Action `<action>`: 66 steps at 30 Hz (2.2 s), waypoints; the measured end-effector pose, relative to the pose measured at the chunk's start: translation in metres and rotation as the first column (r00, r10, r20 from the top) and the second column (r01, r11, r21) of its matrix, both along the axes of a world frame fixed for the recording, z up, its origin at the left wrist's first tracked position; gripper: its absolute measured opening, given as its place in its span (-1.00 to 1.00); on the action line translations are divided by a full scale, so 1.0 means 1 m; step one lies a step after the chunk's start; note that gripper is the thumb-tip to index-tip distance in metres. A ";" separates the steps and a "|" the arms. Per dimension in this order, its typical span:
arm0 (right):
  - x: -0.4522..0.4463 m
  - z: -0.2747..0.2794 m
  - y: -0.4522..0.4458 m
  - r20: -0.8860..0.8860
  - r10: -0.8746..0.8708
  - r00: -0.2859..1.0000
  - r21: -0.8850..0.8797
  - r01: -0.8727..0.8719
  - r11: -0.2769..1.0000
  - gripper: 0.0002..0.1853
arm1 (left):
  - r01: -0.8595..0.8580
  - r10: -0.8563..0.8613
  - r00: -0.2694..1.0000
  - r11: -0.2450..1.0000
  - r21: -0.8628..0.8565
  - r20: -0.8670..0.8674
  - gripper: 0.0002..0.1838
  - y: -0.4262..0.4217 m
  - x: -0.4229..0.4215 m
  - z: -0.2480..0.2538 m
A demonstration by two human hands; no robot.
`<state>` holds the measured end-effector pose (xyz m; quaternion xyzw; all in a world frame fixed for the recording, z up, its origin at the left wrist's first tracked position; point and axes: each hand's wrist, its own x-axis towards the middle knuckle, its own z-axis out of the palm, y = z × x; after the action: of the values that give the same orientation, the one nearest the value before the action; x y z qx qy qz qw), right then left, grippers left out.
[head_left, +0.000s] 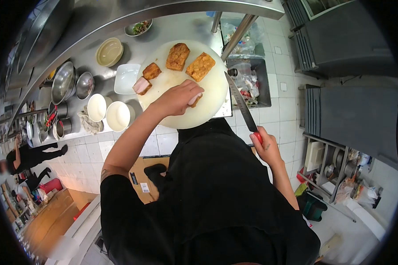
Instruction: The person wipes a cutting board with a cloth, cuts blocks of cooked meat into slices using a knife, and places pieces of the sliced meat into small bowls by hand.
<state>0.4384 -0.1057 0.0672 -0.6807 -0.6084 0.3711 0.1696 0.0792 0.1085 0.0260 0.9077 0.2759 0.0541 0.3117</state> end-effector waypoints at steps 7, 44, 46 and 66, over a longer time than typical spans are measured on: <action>0.010 0.000 0.014 0.034 0.050 0.998 0.020 -0.051 0.999 -0.68 | -0.038 0.038 0.999 0.999 0.018 -0.024 -0.10 -0.002 0.006 0.012; -0.152 0.020 0.020 0.255 0.648 0.718 -0.001 -0.670 0.742 -0.59 | -0.829 0.850 0.200 0.412 -0.379 0.487 -0.51 -0.116 -0.189 -0.018; -0.142 0.009 0.027 0.156 0.555 0.817 0.101 -0.572 0.814 -0.59 | -0.785 0.815 0.261 0.491 -0.379 0.517 -0.53 -0.109 -0.174 -0.008; -0.140 0.021 0.032 0.352 0.468 0.810 0.090 -0.527 0.845 -0.79 | -0.514 0.390 0.784 0.844 0.154 0.482 -0.70 -0.110 -0.086 -0.042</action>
<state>0.2984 -0.0738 0.0879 -0.5285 -0.8165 0.2309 0.0281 -0.0072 -0.0013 -0.0159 0.8127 0.4005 0.3661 0.2123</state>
